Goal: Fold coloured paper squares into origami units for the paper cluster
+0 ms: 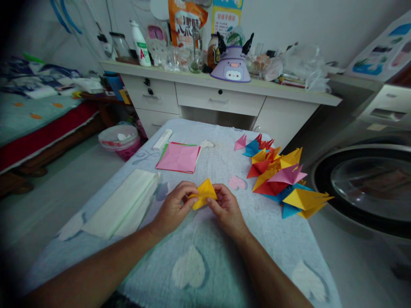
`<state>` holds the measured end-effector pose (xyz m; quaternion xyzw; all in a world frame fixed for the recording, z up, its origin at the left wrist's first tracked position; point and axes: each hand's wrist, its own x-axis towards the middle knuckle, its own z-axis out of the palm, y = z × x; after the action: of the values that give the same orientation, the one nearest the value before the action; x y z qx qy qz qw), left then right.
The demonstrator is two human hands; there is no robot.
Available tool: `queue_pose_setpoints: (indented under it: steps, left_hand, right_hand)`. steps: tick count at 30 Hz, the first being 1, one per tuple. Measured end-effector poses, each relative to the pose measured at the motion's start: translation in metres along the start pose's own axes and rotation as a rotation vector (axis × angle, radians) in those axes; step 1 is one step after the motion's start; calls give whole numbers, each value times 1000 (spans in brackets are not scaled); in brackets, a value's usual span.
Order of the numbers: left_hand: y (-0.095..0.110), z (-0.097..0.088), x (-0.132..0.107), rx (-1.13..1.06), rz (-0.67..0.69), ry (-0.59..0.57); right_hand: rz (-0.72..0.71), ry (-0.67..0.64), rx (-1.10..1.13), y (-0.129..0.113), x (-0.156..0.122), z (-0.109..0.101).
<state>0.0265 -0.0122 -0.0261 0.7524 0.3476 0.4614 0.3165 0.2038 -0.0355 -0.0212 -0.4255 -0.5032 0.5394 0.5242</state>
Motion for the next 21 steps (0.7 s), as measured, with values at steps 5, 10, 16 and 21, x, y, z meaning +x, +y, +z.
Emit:
queue_pose_setpoints:
  steps: [5, 10, 16, 21]
  left_hand:
    - [3, -1, 2, 26, 5, -22]
    - [2, -2, 3, 71, -16, 7]
    - [0, -6, 2, 95, 41, 105]
    - [1, -9, 2, 116, 85, 153]
  right_hand:
    - [-35, 35, 22, 3, 0, -1]
    - [-39, 78, 34, 6, 1, -2]
    - [-136, 175, -80, 6, -1, -4]
    - [-173, 217, -225, 6, -4, -5]
